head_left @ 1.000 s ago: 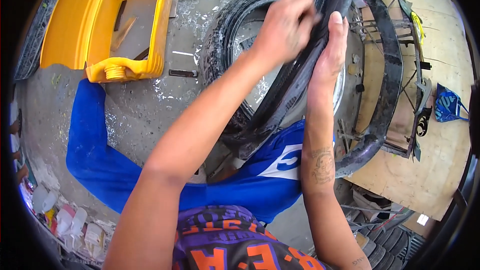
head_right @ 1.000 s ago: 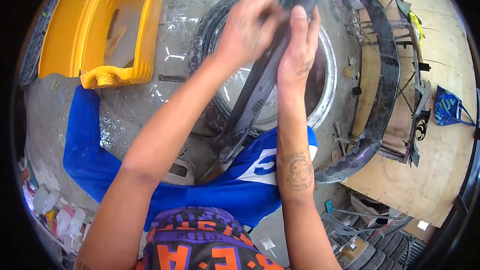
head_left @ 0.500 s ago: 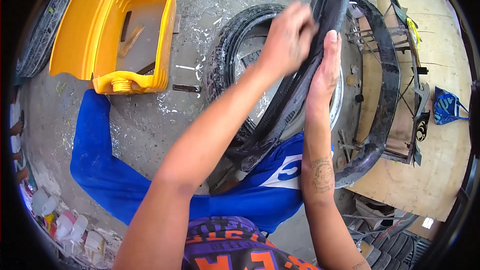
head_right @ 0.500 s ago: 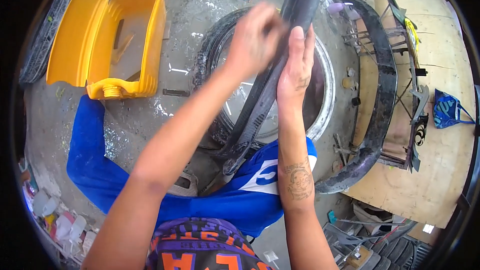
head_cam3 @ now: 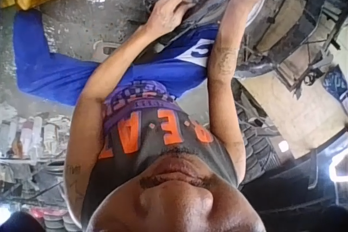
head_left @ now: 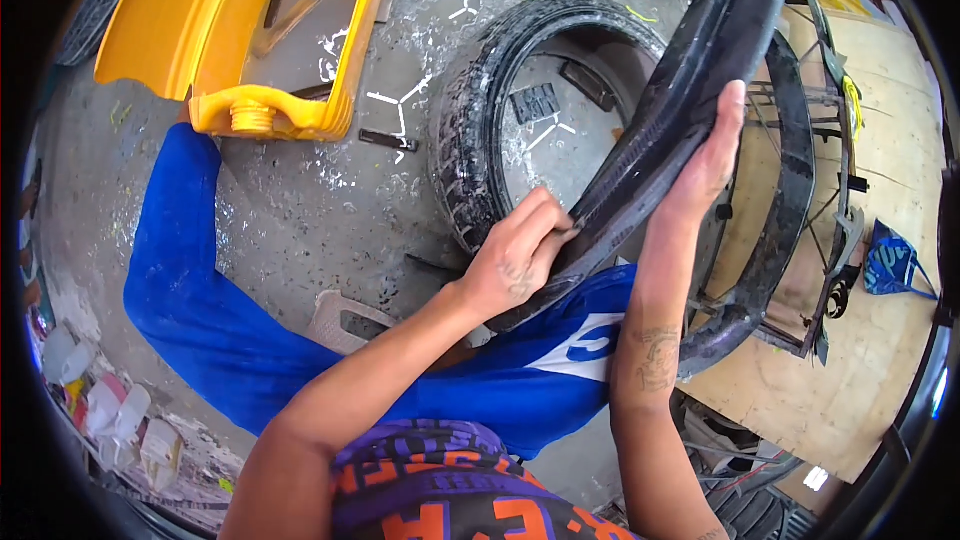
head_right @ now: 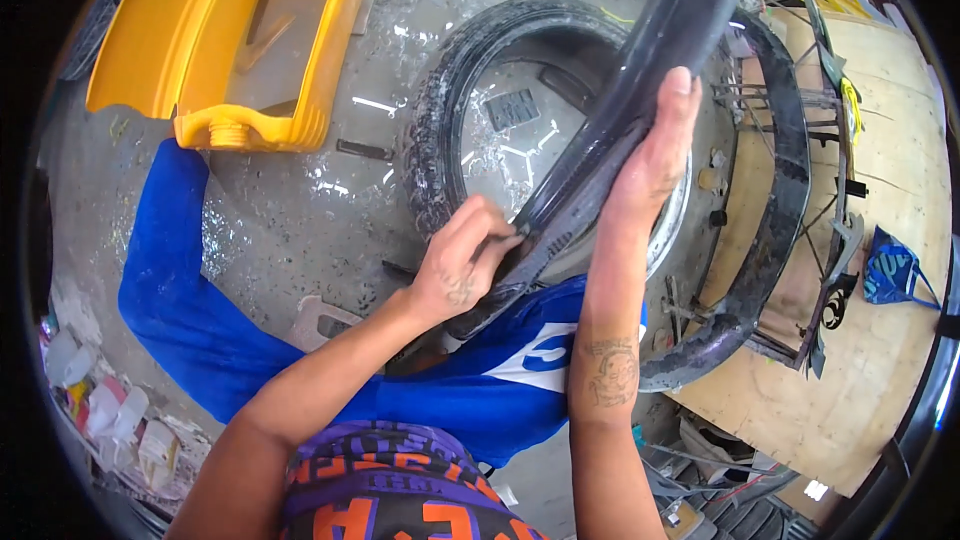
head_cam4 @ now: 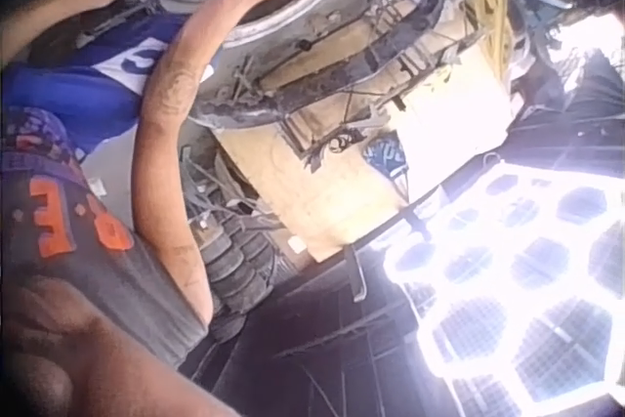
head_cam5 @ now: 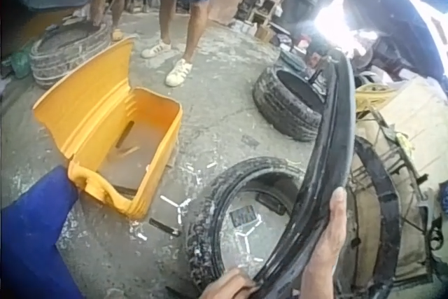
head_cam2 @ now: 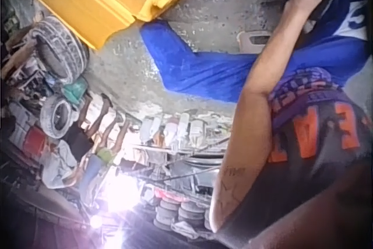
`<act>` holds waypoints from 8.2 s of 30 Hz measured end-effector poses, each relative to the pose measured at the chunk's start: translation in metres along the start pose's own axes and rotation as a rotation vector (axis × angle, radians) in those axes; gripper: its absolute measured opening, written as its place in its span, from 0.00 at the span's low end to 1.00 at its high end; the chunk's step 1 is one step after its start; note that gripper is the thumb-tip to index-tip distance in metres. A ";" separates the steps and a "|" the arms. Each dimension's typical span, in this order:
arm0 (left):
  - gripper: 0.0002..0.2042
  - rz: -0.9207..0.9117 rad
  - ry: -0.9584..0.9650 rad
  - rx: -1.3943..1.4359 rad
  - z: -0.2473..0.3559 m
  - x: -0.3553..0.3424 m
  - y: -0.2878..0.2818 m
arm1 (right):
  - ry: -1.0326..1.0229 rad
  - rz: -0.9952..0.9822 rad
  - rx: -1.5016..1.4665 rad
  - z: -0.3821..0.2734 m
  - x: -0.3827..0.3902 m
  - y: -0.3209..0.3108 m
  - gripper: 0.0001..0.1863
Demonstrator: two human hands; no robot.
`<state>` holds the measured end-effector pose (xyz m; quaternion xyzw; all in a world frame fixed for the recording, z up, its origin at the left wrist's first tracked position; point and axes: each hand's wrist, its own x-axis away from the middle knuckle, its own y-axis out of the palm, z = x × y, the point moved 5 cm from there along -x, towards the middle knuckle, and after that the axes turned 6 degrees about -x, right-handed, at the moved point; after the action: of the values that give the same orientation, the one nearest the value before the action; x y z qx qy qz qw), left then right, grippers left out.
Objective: Patching a rubber tire inner tube or similar component by applying sealant and a patch.
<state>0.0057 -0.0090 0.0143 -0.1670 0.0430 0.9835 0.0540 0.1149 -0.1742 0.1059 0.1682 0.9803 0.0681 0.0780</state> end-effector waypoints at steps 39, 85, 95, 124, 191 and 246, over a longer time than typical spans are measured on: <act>0.08 0.073 -0.354 0.267 -0.019 -0.012 0.004 | -0.101 0.032 0.068 -0.001 -0.009 0.002 0.25; 0.12 -0.210 -0.367 -1.306 -0.211 -0.243 -0.326 | -0.007 0.208 0.142 -0.009 0.013 0.011 0.29; 0.12 -0.595 -0.187 -1.071 -0.205 -0.231 -0.309 | 0.045 0.081 0.014 -0.008 0.007 0.015 0.23; 0.07 -0.075 -0.766 0.188 0.006 0.018 -0.156 | 0.572 -0.177 -0.159 0.098 0.202 0.079 0.13; 0.13 0.090 -0.473 -0.113 -0.037 0.061 -0.160 | 0.638 -0.133 -0.137 0.130 0.218 0.079 0.19; 0.08 -0.068 -0.491 0.227 -0.025 0.053 -0.156 | 0.650 -0.239 -0.216 0.101 0.200 0.072 0.22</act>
<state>-0.0168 0.1474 -0.0373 0.0823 0.1328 0.9811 0.1139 -0.0309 -0.0278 -0.0074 0.0129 0.9537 0.2118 -0.2131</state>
